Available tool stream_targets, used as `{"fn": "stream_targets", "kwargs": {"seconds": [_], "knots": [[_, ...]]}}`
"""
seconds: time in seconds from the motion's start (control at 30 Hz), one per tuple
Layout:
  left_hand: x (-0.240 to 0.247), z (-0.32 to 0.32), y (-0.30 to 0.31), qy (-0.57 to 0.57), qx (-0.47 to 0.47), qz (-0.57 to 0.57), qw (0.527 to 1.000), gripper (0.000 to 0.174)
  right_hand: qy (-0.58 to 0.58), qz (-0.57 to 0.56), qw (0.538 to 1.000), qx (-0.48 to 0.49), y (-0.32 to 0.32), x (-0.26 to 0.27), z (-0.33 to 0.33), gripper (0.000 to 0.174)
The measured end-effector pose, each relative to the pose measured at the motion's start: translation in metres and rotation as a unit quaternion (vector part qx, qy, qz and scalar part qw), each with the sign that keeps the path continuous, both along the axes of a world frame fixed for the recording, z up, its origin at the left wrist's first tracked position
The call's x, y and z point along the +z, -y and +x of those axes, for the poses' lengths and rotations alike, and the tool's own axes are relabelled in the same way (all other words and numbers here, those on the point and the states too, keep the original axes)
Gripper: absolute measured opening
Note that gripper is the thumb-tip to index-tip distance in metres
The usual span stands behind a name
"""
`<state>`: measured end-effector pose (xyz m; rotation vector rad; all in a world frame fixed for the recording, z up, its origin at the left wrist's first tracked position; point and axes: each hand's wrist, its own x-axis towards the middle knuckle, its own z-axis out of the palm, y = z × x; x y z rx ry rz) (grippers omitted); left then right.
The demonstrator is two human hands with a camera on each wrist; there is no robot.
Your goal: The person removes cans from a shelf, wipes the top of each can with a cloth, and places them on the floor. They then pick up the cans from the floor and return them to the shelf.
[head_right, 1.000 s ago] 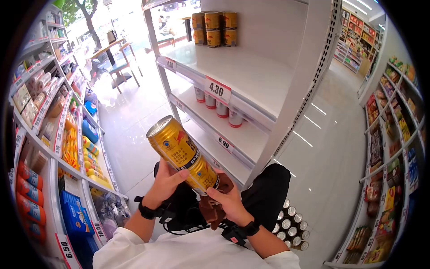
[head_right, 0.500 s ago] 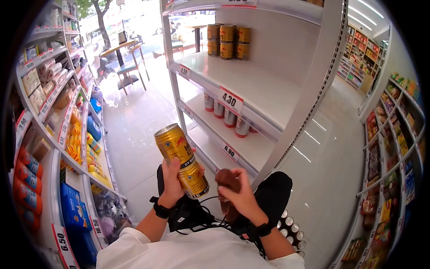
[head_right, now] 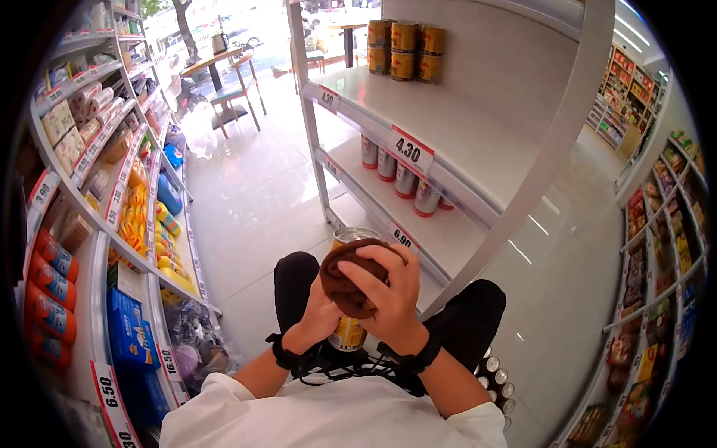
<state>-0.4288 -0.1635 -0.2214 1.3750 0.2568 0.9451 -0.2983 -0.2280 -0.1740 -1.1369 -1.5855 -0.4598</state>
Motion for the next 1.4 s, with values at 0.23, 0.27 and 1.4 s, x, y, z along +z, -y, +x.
{"fn": "stream_targets", "kwargs": {"seconds": [0.23, 0.27, 1.4], "knots": [[-0.001, -0.001, -0.010, -0.073, 0.058, 0.107, 0.990, 0.090, -0.164, -0.086, 0.981, 0.060, -0.005, 0.016, 0.011, 0.042], [-0.004, -0.002, -0.013, -0.100, 0.086, 0.162, 0.978, 0.090, -0.169, -0.087, 0.980, 0.056, -0.001, 0.021, 0.018, 0.042], [-0.054, 0.007, -0.102, -0.388, 0.167, 0.362, 0.831, 0.079, -0.209, -0.421, 0.852, 0.230, -0.092, -0.070, 0.125, 0.038]]}}
